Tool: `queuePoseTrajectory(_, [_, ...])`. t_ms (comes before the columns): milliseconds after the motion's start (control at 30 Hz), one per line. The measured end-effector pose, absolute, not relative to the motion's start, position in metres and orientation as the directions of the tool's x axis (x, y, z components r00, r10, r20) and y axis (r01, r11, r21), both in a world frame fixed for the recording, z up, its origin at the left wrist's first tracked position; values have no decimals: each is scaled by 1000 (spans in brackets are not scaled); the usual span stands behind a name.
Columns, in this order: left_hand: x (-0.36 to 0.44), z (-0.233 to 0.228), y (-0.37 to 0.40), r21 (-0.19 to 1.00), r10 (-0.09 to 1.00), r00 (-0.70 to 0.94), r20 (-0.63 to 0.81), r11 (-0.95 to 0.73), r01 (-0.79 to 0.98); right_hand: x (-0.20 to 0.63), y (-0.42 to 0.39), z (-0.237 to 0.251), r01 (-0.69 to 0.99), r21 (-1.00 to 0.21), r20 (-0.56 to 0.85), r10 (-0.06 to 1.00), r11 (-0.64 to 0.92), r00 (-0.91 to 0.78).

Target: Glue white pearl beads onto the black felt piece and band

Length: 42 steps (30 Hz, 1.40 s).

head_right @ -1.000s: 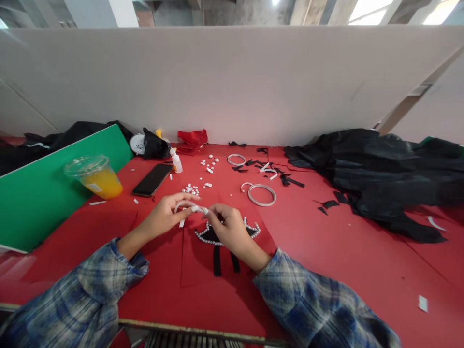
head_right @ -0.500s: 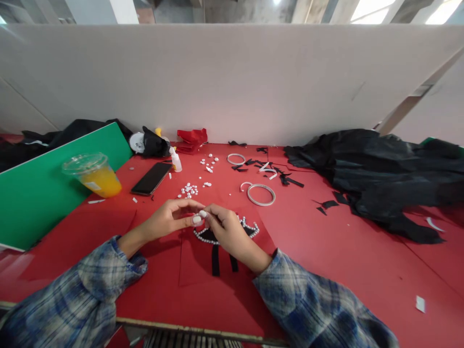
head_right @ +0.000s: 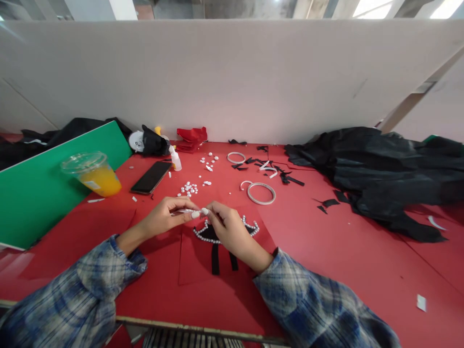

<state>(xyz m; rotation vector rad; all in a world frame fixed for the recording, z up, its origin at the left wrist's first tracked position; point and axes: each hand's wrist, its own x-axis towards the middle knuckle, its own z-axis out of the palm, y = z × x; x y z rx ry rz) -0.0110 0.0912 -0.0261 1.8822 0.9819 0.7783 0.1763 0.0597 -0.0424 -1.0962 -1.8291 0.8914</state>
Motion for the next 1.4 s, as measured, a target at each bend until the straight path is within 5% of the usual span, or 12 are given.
queuePoseTrajectory(200, [-13,-25,94,863,865,472,170,-362,352,177,60,-39,486,-778,282,913,398,-295])
queuePoseTrajectory(333, [-20,-26,99,813,858,482,178,-405,419,184,55,-29,778,-535,211,944,329,-255])
queuePoseTrajectory(433, [-26,-25,102,716,812,573,114,-467,519,189,47,-27,839,-299,174,890,455,-421])
queuePoseTrajectory(533, [-29,-25,102,626,720,694,-18,-533,569,192,42,-31,766,-205,77,790,609,-608])
queuePoseTrajectory(767, [-30,-24,102,640,637,741,-212,-482,598,202,50,-37,694,-348,-15,736,631,-677])
queuePoseTrajectory(1033, [-31,-21,102,704,612,749,-253,-414,577,202,53,-33,670,-462,-44,739,582,-672])
queuePoseTrajectory(1233, [-29,-18,100,760,566,782,-263,-378,529,201,52,-29,679,-462,-68,741,570,-668])
queuePoseTrajectory(1400, [-28,-19,100,680,586,760,-282,-436,589,201,52,-33,684,-437,-61,740,584,-670])
